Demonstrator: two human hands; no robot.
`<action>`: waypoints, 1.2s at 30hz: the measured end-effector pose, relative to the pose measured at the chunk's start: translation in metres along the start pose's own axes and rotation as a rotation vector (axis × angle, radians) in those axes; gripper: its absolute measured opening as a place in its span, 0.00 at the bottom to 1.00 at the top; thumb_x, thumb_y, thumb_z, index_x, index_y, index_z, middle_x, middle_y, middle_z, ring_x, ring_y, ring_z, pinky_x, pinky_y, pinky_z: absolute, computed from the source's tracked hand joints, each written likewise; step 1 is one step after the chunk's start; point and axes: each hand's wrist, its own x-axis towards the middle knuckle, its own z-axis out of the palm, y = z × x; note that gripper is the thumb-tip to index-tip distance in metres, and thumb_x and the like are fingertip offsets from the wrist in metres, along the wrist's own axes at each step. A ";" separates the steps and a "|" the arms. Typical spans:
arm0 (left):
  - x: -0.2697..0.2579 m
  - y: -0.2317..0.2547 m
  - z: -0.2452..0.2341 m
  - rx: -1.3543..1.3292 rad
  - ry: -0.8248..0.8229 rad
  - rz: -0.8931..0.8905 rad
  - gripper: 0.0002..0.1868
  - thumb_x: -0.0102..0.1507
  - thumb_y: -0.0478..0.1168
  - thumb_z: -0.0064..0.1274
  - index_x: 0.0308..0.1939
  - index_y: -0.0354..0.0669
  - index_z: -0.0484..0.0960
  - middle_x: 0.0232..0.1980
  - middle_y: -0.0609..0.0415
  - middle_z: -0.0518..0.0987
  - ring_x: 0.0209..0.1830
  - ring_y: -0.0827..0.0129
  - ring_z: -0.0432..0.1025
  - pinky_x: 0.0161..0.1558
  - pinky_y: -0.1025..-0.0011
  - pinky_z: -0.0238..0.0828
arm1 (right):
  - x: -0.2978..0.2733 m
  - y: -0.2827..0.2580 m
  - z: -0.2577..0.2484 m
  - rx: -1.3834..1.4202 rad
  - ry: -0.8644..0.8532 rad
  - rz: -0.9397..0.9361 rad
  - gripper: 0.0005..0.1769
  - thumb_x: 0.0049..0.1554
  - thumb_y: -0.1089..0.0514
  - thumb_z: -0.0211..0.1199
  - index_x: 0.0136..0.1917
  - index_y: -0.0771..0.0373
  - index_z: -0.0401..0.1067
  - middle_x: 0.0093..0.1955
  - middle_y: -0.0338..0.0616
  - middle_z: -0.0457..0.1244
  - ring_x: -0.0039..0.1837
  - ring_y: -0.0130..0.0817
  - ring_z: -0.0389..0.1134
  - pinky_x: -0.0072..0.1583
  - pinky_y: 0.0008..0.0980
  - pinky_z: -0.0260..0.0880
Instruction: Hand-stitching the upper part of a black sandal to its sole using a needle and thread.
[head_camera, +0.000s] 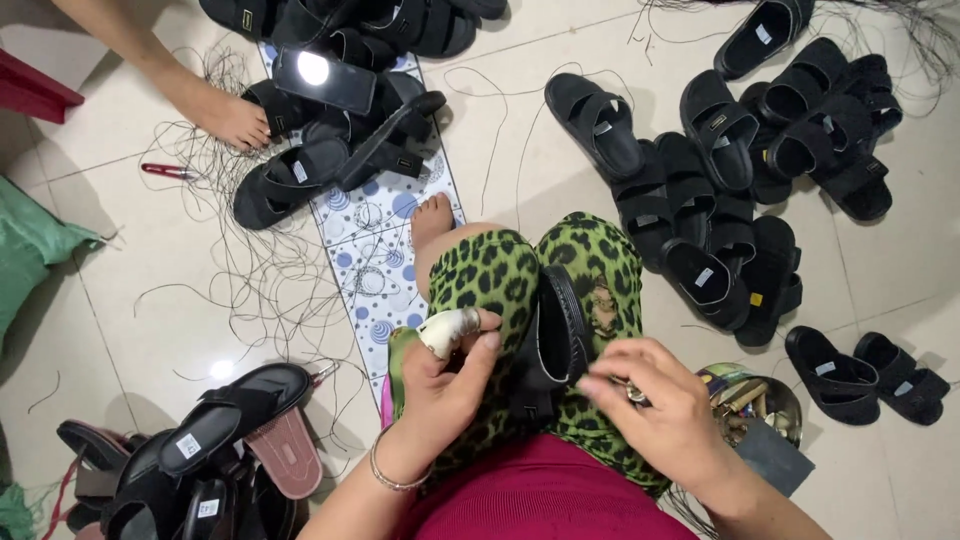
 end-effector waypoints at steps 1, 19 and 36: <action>0.001 -0.001 -0.002 0.005 0.002 0.012 0.09 0.62 0.28 0.55 0.46 0.32 0.83 0.27 0.62 0.74 0.24 0.80 0.64 0.30 0.83 0.63 | 0.002 0.003 -0.001 0.110 -0.040 -0.004 0.11 0.46 0.62 0.73 0.44 0.63 0.78 0.49 0.44 0.69 0.38 0.24 0.66 0.37 0.20 0.66; 0.021 0.003 -0.022 0.511 0.141 0.167 0.11 0.60 0.29 0.58 0.47 0.34 0.84 0.26 0.57 0.82 0.16 0.77 0.66 0.21 0.77 0.62 | 0.005 0.010 -0.008 0.375 -0.028 0.012 0.05 0.52 0.67 0.64 0.44 0.67 0.77 0.48 0.47 0.70 0.45 0.32 0.71 0.49 0.26 0.74; 0.019 0.010 0.032 0.823 -0.339 0.612 0.32 0.58 0.36 0.51 0.67 0.29 0.71 0.46 0.44 0.74 0.51 0.50 0.67 0.56 0.53 0.59 | 0.024 0.010 0.009 0.370 -0.181 0.197 0.13 0.49 0.65 0.67 0.48 0.67 0.84 0.38 0.42 0.76 0.34 0.27 0.69 0.37 0.23 0.70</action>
